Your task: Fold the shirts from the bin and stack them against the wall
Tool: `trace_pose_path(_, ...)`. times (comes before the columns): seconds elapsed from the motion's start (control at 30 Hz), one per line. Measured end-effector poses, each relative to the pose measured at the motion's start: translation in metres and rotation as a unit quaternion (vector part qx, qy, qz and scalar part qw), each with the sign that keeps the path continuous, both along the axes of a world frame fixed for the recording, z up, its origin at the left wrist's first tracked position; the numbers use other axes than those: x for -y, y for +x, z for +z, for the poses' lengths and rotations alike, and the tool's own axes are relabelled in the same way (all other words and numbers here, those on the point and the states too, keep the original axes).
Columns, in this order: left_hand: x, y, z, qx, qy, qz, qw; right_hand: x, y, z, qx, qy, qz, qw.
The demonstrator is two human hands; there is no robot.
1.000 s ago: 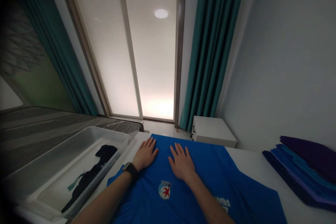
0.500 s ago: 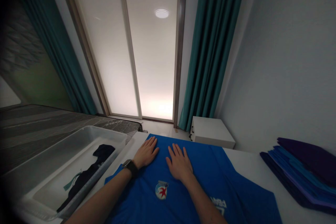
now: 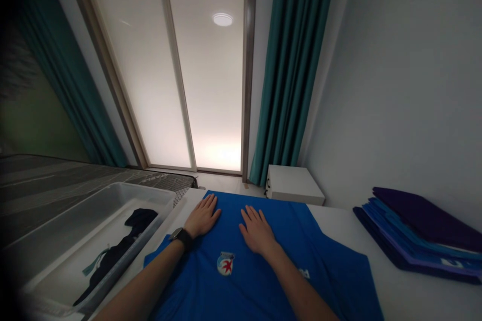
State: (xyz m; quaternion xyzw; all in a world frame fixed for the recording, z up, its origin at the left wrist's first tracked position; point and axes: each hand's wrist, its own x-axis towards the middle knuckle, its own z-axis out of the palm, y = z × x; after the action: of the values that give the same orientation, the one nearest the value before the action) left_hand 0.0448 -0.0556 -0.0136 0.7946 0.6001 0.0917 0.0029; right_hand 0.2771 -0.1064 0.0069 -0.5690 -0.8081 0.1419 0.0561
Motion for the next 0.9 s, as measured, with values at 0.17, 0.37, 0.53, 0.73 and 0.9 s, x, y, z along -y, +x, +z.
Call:
trace_pose_path(0.17, 0.002, 0.002, 0.004, -0.011, 0.002, 0.002, 1.000, 0.013, 0.037, -0.003, 0.013, -0.006, -0.010, 1.000)
trace_pose_path(0.37, 0.000, 0.002, 0.004, -0.010, -0.002, 0.005, 1.000, 0.023, 0.063, -0.006, 0.008, 0.006, -0.035, 0.999)
trace_pose_path(0.53, -0.003, 0.001, 0.002, -0.012, -0.006, 0.010, 1.000, 0.028, 0.062, -0.005, -0.007, 0.021, -0.041, 0.999)
trace_pose_path(0.73, 0.004, 0.049, 0.017, 0.012, -0.010, -0.060, 0.998, 0.019, 0.066, -0.014, -0.132, 0.041, -0.115, 0.984)
trace_pose_path(0.9, 0.010, 0.132, 0.030, 0.055, 0.000, -0.195, 0.979, 0.004, 0.079, -0.023, -0.301, 0.069, -0.206, 0.928)
